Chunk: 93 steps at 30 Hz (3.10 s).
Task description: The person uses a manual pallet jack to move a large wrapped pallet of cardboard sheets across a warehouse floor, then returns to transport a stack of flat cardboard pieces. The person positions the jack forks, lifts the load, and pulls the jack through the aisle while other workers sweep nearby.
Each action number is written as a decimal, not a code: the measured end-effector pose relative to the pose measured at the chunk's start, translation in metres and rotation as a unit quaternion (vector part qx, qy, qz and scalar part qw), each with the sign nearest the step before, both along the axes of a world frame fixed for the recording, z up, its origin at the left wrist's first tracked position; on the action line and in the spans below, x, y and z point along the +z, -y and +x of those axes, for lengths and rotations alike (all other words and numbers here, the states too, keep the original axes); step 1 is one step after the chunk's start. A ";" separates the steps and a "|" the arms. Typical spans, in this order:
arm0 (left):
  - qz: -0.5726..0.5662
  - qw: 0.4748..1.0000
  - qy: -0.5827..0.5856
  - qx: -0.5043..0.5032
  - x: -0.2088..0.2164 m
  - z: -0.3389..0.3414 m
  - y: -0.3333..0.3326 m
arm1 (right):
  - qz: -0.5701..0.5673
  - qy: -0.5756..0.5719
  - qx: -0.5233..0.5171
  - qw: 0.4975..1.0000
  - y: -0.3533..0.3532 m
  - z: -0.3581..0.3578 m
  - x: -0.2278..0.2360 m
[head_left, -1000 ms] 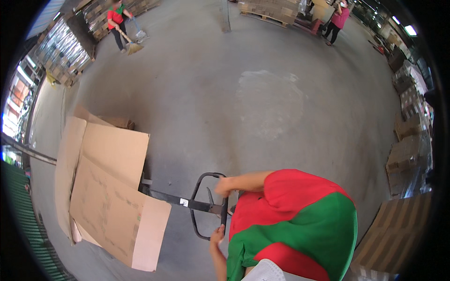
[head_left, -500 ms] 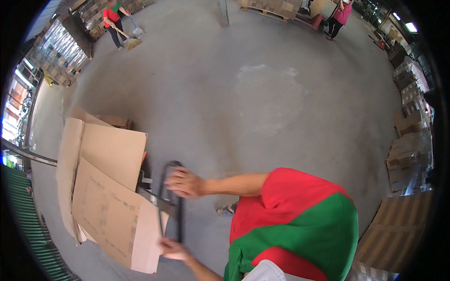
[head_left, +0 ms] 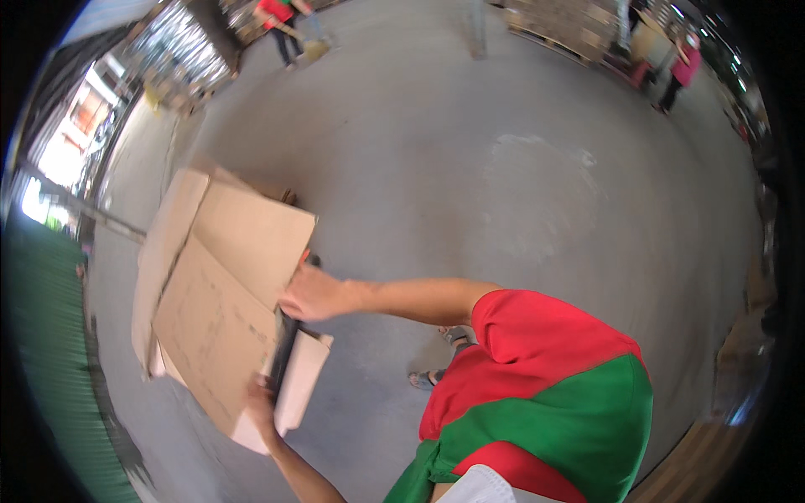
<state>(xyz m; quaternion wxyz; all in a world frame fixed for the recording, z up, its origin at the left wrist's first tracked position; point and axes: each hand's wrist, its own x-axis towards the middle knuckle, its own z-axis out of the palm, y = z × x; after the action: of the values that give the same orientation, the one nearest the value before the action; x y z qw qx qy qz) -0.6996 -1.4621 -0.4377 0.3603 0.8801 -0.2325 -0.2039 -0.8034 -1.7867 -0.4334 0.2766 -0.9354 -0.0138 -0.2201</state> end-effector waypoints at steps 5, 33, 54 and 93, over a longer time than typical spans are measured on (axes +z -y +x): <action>-0.147 0.905 0.326 0.229 -0.035 -0.076 0.009 | 0.019 0.212 -0.105 0.971 -0.018 -0.033 -0.004; 0.107 0.978 0.157 -0.086 -0.241 -0.332 -0.006 | -0.110 -0.419 0.130 0.892 -0.021 -0.272 -0.163; 0.190 0.971 -0.032 -0.141 -0.216 -0.317 0.009 | -0.103 -0.469 0.158 0.863 -0.025 -0.251 -0.160; 0.214 0.931 -0.264 0.135 -0.094 -0.179 0.275 | -0.103 -0.199 0.153 0.962 0.271 -0.032 -0.084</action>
<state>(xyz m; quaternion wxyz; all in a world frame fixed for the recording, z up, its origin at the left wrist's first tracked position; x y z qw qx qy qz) -0.8788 -1.7374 -0.5321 0.2356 0.8739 0.0411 -0.4233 -0.8352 -2.0580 -0.5171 0.2060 -0.9705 -0.1242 0.0179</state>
